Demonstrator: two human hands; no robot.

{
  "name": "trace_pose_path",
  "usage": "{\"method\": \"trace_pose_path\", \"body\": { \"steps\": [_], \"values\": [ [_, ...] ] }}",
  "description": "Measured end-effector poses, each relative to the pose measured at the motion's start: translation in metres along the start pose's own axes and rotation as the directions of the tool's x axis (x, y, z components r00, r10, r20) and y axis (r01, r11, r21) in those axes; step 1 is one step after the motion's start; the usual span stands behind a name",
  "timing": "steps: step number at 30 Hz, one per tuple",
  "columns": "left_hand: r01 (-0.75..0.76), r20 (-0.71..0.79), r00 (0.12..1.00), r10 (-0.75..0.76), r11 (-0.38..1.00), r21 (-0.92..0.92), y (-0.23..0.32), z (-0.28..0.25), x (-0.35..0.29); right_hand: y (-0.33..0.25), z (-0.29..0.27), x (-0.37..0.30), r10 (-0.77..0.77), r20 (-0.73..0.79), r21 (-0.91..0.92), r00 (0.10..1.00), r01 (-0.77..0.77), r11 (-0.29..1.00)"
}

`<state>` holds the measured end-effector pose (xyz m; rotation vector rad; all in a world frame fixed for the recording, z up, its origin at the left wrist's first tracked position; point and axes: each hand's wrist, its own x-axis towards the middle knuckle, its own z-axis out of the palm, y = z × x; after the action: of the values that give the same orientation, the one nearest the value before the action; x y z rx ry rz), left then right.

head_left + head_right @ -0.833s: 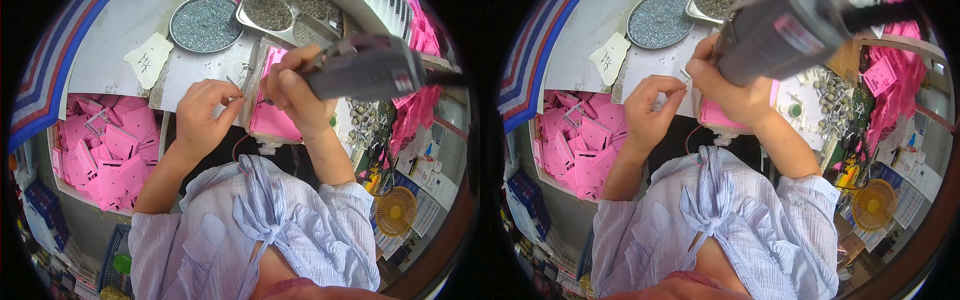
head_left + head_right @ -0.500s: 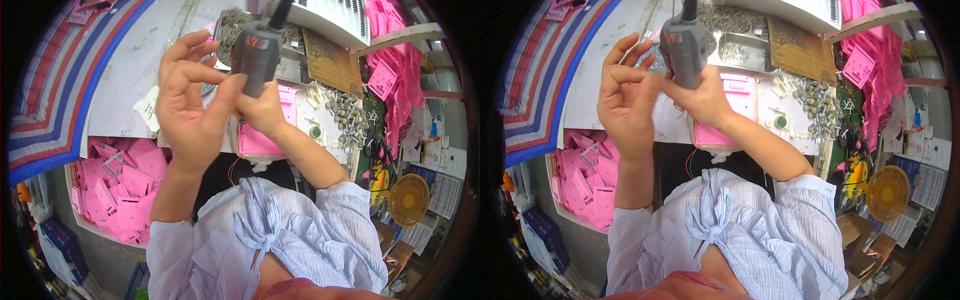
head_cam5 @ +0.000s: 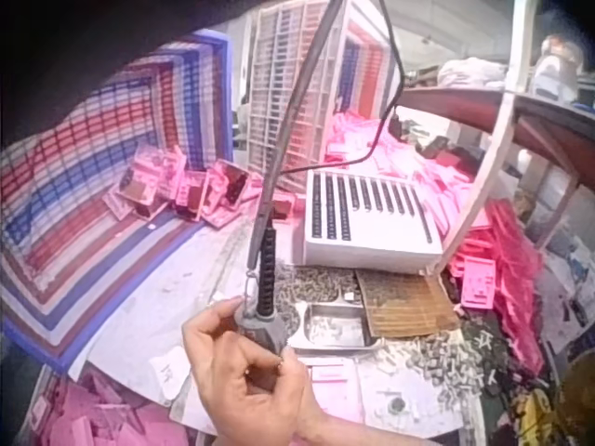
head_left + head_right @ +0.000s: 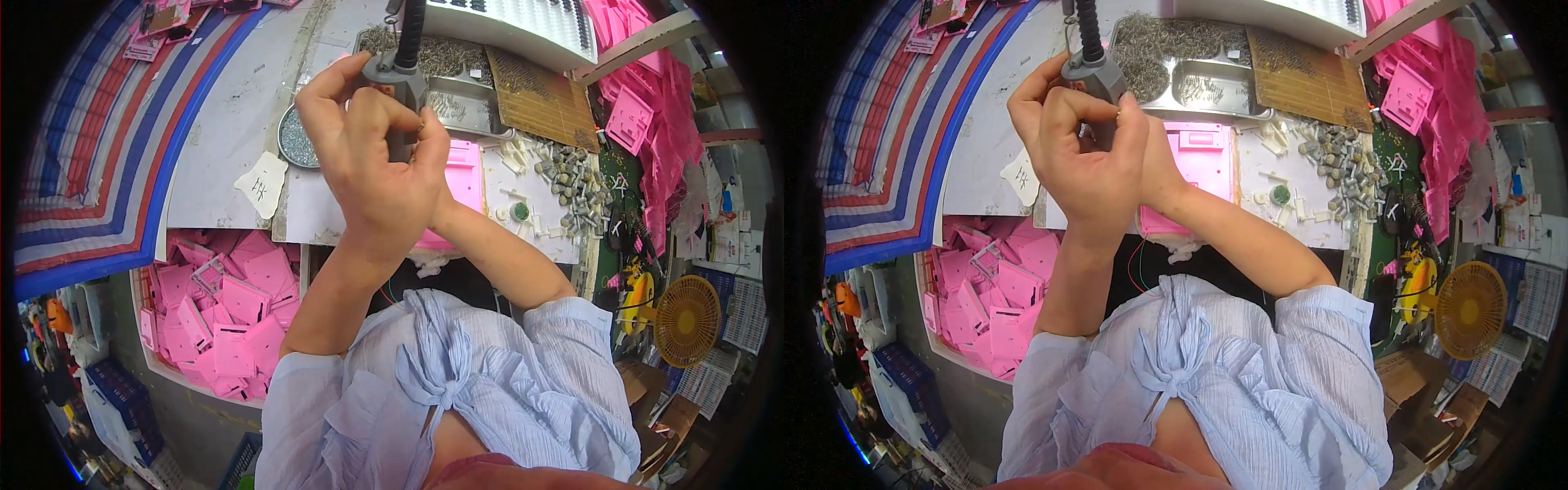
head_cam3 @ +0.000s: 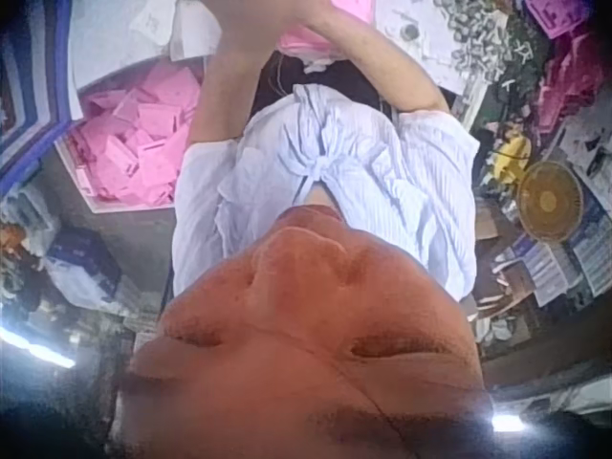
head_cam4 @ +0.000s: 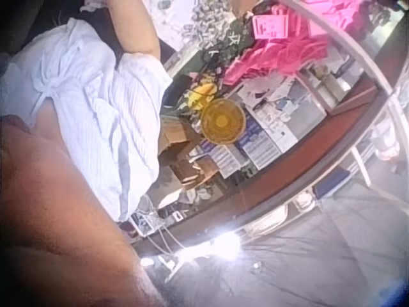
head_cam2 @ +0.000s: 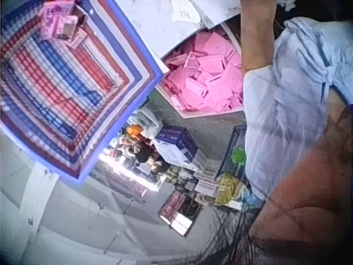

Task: Assembling and soldering components of a pink toy electronic device at a factory workbench.

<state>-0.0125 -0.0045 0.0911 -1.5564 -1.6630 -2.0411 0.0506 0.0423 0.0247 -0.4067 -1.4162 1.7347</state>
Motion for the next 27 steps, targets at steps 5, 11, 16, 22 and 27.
{"method": "trace_pose_path", "body": {
  "steps": [5, 11, 16, 22, 27],
  "values": [
    [-0.115, -0.007, 0.993, 0.115, 0.993, 0.012, -0.003, -0.001, -0.002, -0.004, 0.0, -0.001, -0.029, 0.022, -0.033, 0.999, 0.03, 0.999],
    [-0.158, 0.03, 0.987, 0.156, 0.986, 0.054, 0.001, -0.005, 0.0, 0.02, -0.006, -0.005, -0.061, 0.032, 0.121, 0.998, 0.056, 0.991],
    [-0.202, 0.03, 0.979, 0.201, 0.979, 0.027, 0.004, -0.003, -0.001, 0.013, -0.01, -0.003, 0.024, 0.01, 0.28, 1.0, -0.025, 0.96],
    [-0.254, 0.034, 0.967, 0.254, 0.967, 0.009, -0.002, 0.0, 0.012, -0.032, 0.002, 0.008, -0.212, 0.065, -0.238, 0.975, 0.221, 0.946],
    [-0.253, 0.007, 0.967, 0.253, 0.967, 0.001, -0.005, 0.002, 0.012, -0.019, 0.009, 0.009, -0.202, -0.011, 0.018, 0.979, 0.203, 0.979]
  ]
}}
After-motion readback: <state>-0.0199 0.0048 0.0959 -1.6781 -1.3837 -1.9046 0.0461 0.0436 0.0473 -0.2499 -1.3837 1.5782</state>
